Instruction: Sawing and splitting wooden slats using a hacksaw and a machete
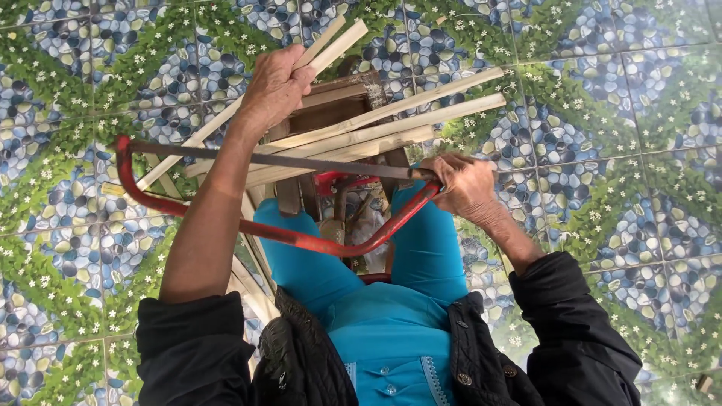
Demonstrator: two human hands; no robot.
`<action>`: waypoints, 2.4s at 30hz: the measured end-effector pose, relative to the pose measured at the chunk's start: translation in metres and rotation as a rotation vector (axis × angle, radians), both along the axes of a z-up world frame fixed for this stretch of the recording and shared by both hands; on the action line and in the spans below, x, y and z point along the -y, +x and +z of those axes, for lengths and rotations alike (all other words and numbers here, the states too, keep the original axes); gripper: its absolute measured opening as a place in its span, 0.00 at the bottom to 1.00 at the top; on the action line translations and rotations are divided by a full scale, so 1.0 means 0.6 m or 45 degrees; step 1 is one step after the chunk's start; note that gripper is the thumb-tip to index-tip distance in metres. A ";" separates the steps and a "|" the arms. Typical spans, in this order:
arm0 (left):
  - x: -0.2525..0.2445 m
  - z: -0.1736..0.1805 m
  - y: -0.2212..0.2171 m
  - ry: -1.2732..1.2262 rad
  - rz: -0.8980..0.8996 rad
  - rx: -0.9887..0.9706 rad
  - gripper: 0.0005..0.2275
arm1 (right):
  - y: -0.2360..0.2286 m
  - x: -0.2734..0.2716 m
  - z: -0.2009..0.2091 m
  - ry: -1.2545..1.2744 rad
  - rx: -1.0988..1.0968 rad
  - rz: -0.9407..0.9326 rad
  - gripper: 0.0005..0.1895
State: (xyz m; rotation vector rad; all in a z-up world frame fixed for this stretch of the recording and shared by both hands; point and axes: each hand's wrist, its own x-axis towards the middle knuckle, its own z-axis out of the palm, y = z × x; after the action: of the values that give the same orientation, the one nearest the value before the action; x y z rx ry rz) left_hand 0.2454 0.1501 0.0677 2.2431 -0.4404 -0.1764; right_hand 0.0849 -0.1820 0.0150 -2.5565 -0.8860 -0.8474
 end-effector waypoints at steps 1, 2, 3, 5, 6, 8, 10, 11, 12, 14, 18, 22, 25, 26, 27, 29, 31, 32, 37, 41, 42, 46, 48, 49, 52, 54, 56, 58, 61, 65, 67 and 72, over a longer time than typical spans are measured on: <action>0.002 0.006 0.000 -0.007 -0.024 0.004 0.07 | -0.006 -0.005 -0.009 -0.007 0.004 -0.024 0.09; 0.005 0.011 0.000 0.020 -0.008 0.003 0.08 | -0.011 -0.010 -0.018 -0.040 -0.069 -0.019 0.09; 0.002 0.015 -0.005 0.054 0.010 -0.008 0.08 | -0.021 -0.019 -0.030 -0.066 -0.151 -0.010 0.14; 0.015 0.023 -0.005 0.027 0.004 -0.038 0.07 | -0.034 -0.028 -0.042 -0.089 -0.192 -0.026 0.14; 0.016 0.027 -0.005 -0.001 0.020 -0.064 0.06 | -0.037 -0.036 -0.049 -0.112 -0.227 -0.020 0.14; 0.015 0.027 -0.003 0.019 0.031 -0.088 0.07 | -0.033 -0.037 -0.038 -0.095 -0.166 -0.012 0.13; 0.007 0.025 -0.004 0.039 0.056 -0.121 0.08 | -0.028 -0.035 -0.037 -0.078 -0.115 0.011 0.12; 0.005 0.024 -0.002 0.038 0.013 -0.035 0.08 | -0.022 -0.029 -0.040 -0.096 -0.139 0.011 0.13; 0.002 0.023 -0.001 0.038 -0.031 0.052 0.07 | -0.015 -0.023 -0.042 -0.114 -0.163 0.010 0.14; -0.006 0.023 -0.001 0.042 -0.019 0.083 0.07 | -0.009 -0.011 -0.029 -0.052 -0.109 0.020 0.13; -0.019 0.027 -0.001 0.096 -0.002 0.132 0.06 | 0.012 0.023 -0.012 -0.039 -0.012 -0.047 0.07; -0.017 0.031 -0.002 0.062 0.005 0.146 0.05 | 0.043 0.074 -0.033 -0.167 -0.157 -0.157 0.08; -0.010 0.022 0.001 0.067 0.008 0.107 0.04 | 0.063 0.092 -0.038 -0.280 -0.172 -0.232 0.08; -0.009 0.015 0.004 0.085 0.006 0.134 0.05 | 0.068 0.094 -0.037 -0.252 -0.165 -0.178 0.08; -0.007 0.009 0.009 0.103 0.003 0.164 0.06 | 0.074 0.097 -0.037 -0.225 -0.156 -0.126 0.08; -0.007 -0.012 0.023 0.163 0.006 0.177 0.06 | 0.082 0.102 -0.045 -0.222 -0.232 -0.145 0.08; -0.009 -0.038 0.038 0.225 0.009 0.188 0.06 | 0.090 0.105 -0.054 -0.219 -0.309 -0.163 0.09; -0.010 -0.053 0.045 0.249 0.021 0.210 0.06 | 0.094 0.105 -0.059 -0.208 -0.296 -0.133 0.05; 0.003 -0.068 0.052 0.232 0.046 0.131 0.05 | 0.099 0.104 -0.084 -0.214 -0.317 -0.074 0.08; 0.001 -0.091 0.058 0.255 0.096 0.024 0.04 | 0.099 0.102 -0.097 -0.171 -0.332 -0.054 0.07; -0.001 -0.102 0.063 0.210 0.068 0.094 0.07 | 0.099 0.102 -0.101 -0.186 -0.341 -0.062 0.07; -0.003 -0.126 0.068 0.240 0.062 0.077 0.07 | 0.100 0.102 -0.117 -0.265 -0.340 -0.079 0.06; 0.000 -0.116 0.062 0.247 0.086 0.038 0.08 | 0.100 0.102 -0.117 -0.248 -0.326 -0.045 0.05; 0.001 -0.113 0.060 0.246 0.085 0.042 0.08 | 0.099 0.101 -0.113 -0.249 -0.323 -0.046 0.05; 0.001 -0.111 0.057 0.242 0.096 -0.032 0.06 | 0.092 0.100 -0.099 -0.163 -0.281 -0.036 0.06; -0.006 -0.116 0.060 0.204 0.071 0.015 0.06 | 0.089 0.095 -0.088 -0.154 -0.314 -0.087 0.06; -0.012 -0.100 0.058 0.202 0.095 -0.030 0.04 | 0.089 0.098 -0.084 -0.174 -0.330 -0.098 0.05; -0.017 -0.083 0.055 0.199 0.118 -0.080 0.04 | 0.088 0.100 -0.087 -0.195 -0.351 -0.107 0.04; -0.024 -0.057 0.050 0.032 0.082 0.022 0.07 | 0.073 0.092 -0.092 -0.227 -0.326 -0.107 0.08; -0.027 -0.031 0.046 0.042 0.052 0.058 0.06 | 0.032 0.056 -0.085 -0.194 -0.274 -0.029 0.11; -0.022 -0.030 0.046 0.031 0.045 0.053 0.07 | 0.007 0.036 -0.085 -0.184 -0.278 -0.008 0.10; -0.001 -0.020 0.032 0.023 -0.053 0.112 0.07 | -0.048 0.002 -0.092 -0.145 -0.508 0.076 0.09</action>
State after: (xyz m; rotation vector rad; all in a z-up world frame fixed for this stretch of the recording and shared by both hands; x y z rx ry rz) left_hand 0.2644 0.1508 0.0558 2.2669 -0.5353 -0.1040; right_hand 0.0560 -0.1831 -0.0400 -2.6430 -0.8958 -0.2571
